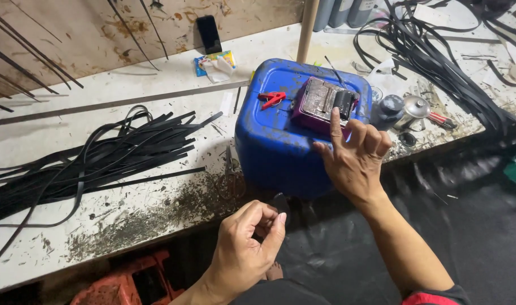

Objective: Applying edge paint to long leather strips using a roller applicator and a small hand tool for touch-ups.

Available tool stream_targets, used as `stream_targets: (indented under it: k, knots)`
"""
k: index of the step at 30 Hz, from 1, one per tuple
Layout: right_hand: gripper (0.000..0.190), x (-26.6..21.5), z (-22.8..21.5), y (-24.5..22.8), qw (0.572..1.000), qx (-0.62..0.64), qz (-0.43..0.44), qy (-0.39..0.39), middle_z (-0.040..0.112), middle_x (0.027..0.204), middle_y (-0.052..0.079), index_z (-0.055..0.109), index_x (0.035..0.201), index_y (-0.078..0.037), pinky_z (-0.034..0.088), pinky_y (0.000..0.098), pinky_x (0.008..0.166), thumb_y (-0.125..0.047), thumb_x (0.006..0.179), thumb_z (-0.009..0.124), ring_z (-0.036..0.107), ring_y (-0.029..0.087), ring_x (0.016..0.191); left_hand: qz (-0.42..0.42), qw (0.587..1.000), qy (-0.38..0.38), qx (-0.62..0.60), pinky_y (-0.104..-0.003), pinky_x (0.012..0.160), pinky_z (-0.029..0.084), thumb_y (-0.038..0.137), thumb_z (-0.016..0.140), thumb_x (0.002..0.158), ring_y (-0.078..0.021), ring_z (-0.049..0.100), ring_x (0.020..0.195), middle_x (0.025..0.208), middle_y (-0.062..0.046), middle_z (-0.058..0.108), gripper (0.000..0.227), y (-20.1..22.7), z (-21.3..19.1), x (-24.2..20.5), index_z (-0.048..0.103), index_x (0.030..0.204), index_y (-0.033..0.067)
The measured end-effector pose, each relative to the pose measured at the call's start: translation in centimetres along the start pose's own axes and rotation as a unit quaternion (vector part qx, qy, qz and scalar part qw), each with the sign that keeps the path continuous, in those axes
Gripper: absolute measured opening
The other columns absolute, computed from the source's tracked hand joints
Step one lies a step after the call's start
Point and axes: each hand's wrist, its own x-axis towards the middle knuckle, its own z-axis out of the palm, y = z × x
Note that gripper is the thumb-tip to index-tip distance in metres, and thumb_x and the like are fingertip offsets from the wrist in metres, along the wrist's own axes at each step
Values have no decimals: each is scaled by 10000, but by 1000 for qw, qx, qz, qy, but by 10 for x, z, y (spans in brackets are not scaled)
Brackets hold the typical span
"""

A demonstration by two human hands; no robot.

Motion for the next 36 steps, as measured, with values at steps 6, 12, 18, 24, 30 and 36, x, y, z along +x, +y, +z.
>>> stream_targets:
  k: [6, 12, 18, 24, 30, 36]
  knots:
    - [796, 2, -3, -1, 996, -85, -22, -30, 524, 1219, 30, 614, 1501, -215, 306, 398, 961, -765, 925, 610, 448, 242, 1103, -8, 1000, -5, -8, -216, 520, 540, 90, 675, 942, -99, 576, 582, 705, -26, 597, 163, 0, 1, 2, 617, 792, 64]
    - [561, 0, -3, 2, 998, -53, -18, 9, 517, 1189, 19, 648, 1450, -282, 304, 403, 967, -650, 1083, 435, 437, 231, 1096, -5, 1000, -9, 1, -214, 526, 551, 93, 670, 945, -102, 582, 593, 708, -23, 600, 162, 2, 2, 6, 612, 796, 66]
    - [507, -1, -11, 4, 998, -56, -29, 16, 520, 1165, 9, 668, 1404, -292, 321, 406, 968, -614, 1014, 643, 441, 229, 1086, -7, 1000, -9, -1, -218, 511, 546, 90, 672, 944, -105, 581, 578, 709, -29, 599, 163, 2, 6, 7, 613, 794, 63]
    - [270, -8, -22, 11, 994, 95, -7, 58, 562, 1120, 43, 676, 1172, -284, 328, 463, 937, -246, 955, 832, 494, 295, 1060, 2, 1000, 2, 13, -217, 522, 549, 88, 671, 944, -101, 575, 572, 695, -20, 593, 178, 7, 6, 7, 600, 782, 70]
    - [244, -6, -53, 7, 936, 331, -1, 116, 604, 815, 94, 622, 825, -87, 386, 410, 850, -132, 967, 815, 530, 258, 759, -9, 999, 24, 22, -211, 510, 557, 113, 681, 939, -98, 601, 563, 689, -22, 619, 188, 15, 5, 4, 610, 769, 75]
    - [380, -8, -77, -6, 893, 438, -35, 96, 551, 713, 72, 483, 710, -84, 380, 402, 805, -143, 951, 772, 479, 269, 699, -14, 998, 54, 39, -228, 502, 511, 109, 684, 942, -96, 589, 541, 709, -16, 638, 177, 26, 3, 0, 614, 783, 78]
